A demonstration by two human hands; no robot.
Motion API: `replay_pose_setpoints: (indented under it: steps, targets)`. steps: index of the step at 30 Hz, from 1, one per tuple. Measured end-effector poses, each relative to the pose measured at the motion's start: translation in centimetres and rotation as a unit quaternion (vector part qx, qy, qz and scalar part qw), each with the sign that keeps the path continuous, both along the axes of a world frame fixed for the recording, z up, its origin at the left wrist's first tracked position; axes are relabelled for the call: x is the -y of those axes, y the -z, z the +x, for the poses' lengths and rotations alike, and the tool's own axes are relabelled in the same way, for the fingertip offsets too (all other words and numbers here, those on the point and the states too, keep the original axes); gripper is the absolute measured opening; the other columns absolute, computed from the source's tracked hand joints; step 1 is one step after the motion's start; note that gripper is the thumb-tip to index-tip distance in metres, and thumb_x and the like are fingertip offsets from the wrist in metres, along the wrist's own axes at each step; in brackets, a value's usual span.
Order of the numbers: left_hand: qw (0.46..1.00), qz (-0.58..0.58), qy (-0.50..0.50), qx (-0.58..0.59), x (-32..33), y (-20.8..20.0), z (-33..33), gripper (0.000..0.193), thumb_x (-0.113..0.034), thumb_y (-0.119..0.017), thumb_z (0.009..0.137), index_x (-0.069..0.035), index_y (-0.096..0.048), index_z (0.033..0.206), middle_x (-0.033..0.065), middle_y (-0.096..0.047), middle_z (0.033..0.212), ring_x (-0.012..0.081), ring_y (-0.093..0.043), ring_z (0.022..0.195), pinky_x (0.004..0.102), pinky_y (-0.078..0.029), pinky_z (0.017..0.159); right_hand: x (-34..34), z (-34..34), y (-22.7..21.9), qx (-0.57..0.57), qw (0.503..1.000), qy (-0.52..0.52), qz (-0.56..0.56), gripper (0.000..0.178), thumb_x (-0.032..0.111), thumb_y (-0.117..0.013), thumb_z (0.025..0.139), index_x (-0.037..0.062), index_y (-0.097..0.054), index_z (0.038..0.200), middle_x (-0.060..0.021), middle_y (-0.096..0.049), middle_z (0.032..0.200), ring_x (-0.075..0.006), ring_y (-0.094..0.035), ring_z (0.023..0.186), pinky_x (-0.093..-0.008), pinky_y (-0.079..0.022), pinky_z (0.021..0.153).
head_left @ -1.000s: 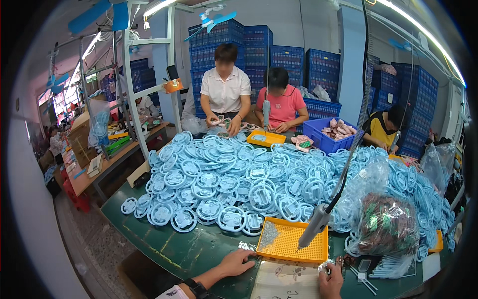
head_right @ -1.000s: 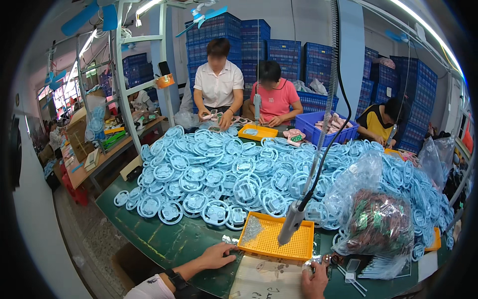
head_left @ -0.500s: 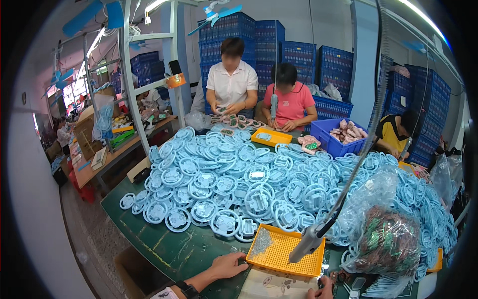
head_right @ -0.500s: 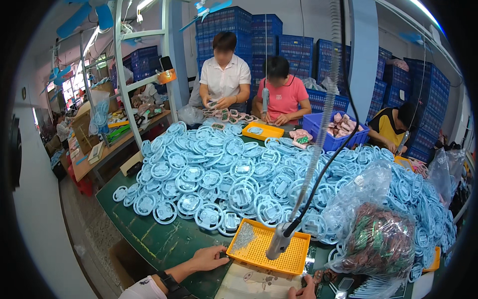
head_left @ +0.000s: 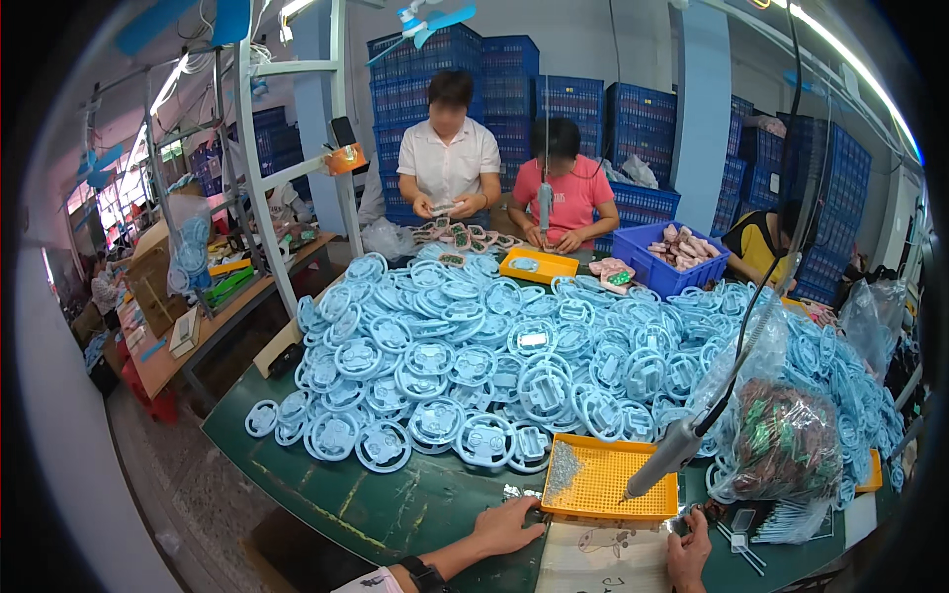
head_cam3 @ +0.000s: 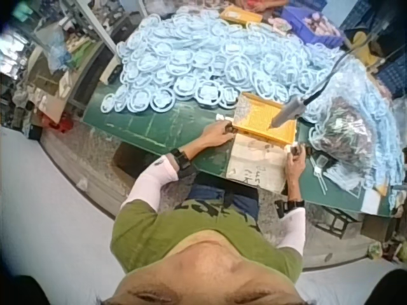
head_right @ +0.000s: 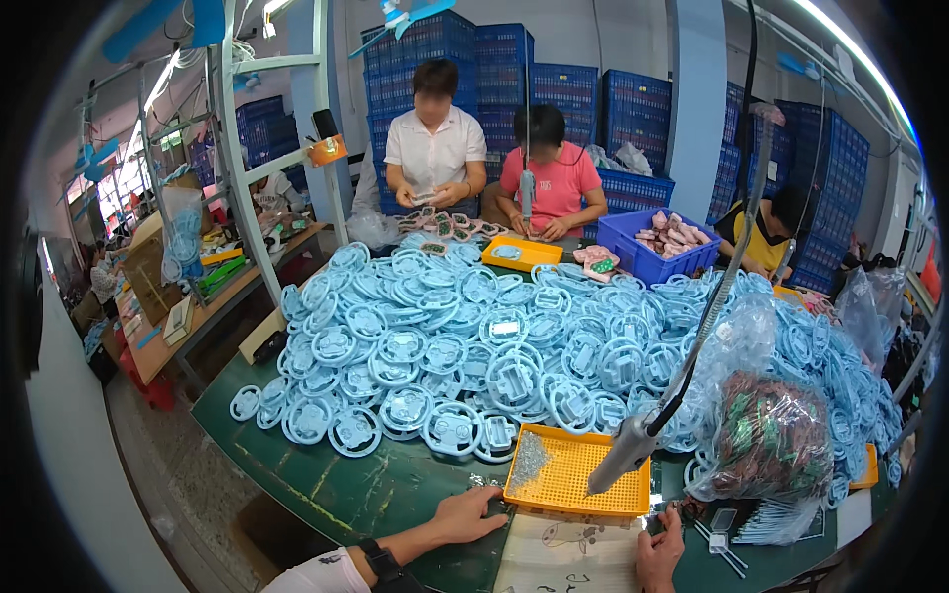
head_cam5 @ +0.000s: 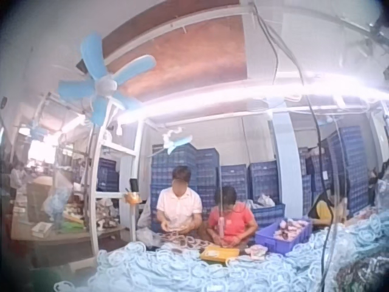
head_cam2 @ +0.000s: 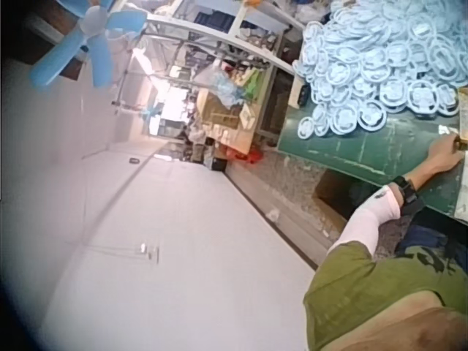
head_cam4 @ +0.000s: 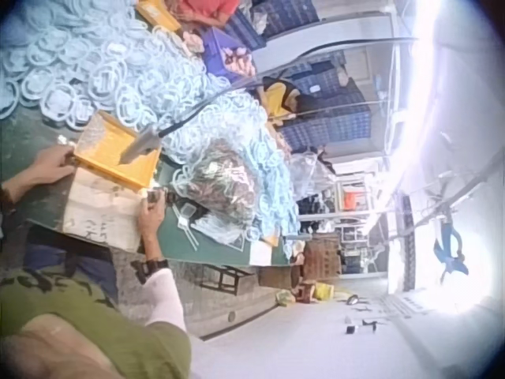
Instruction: Assembling small plastic components into a circular frame using an electric screwdriver.
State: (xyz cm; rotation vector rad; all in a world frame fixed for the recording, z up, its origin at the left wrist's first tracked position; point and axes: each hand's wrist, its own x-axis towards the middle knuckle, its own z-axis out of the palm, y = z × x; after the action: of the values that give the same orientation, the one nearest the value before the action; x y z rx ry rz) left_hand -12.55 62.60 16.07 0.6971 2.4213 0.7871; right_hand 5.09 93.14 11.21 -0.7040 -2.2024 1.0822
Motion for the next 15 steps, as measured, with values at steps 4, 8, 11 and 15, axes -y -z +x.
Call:
replay_pose_setpoints:
  steps: [4, 8, 11, 15]
  targets:
    - [0.998, 0.005, -0.004, -0.055, 0.3, 1.4, 0.0, 0.060, -0.049, -0.059, 0.078, -0.014, -0.048, 0.126, 0.0061, -0.057, 0.097, 0.0226, -0.058, 0.086, 0.0363, -0.046, 0.072, 0.2, -0.4, 0.8, -0.017, 0.999, 0.002, 0.032, 0.056, 0.000, -0.061, 0.068, -0.0067, -0.046, 0.122, -0.0159, -0.060, 0.095, -0.0078, -0.048, 0.053, -0.0219, -0.041, 0.050]
    - [0.997, 0.001, -0.030, -0.074, 0.4, 2.0, 0.4, 0.063, -0.051, -0.060, 0.076, -0.014, -0.049, 0.125, 0.0072, -0.058, 0.102, 0.0236, -0.059, 0.088, 0.0378, -0.046, 0.074, 0.7, -0.6, 0.1, -0.006, 0.993, -0.003, 0.119, 0.036, 0.000, -0.062, 0.068, -0.0035, -0.058, 0.104, -0.0108, -0.059, 0.084, -0.0120, -0.049, 0.050, -0.0248, -0.041, 0.050]
    - [0.996, 0.001, -0.046, -0.075, 0.4, 1.9, 0.6, 0.064, -0.051, -0.062, 0.075, -0.014, -0.049, 0.125, 0.0077, -0.058, 0.104, 0.0238, -0.059, 0.091, 0.0383, -0.046, 0.076, 0.1, -0.2, 0.2, 0.025, 0.980, -0.056, 0.188, 0.036, 0.014, -0.062, 0.080, 0.0032, -0.056, 0.115, -0.0165, -0.061, 0.098, -0.0294, -0.059, 0.087, -0.0380, -0.046, 0.078]
    - [0.993, -0.011, -0.076, -0.090, -0.4, 1.4, 1.1, 0.064, -0.051, -0.063, 0.074, -0.014, -0.050, 0.124, 0.0080, -0.058, 0.105, 0.0236, -0.058, 0.093, 0.0390, -0.046, 0.077, -0.1, 0.1, -0.5, 0.024, 0.981, -0.073, 0.178, 0.031, 0.012, -0.060, 0.081, 0.0038, -0.059, 0.111, -0.0161, -0.060, 0.093, -0.0318, -0.057, 0.089, -0.0398, -0.045, 0.080]
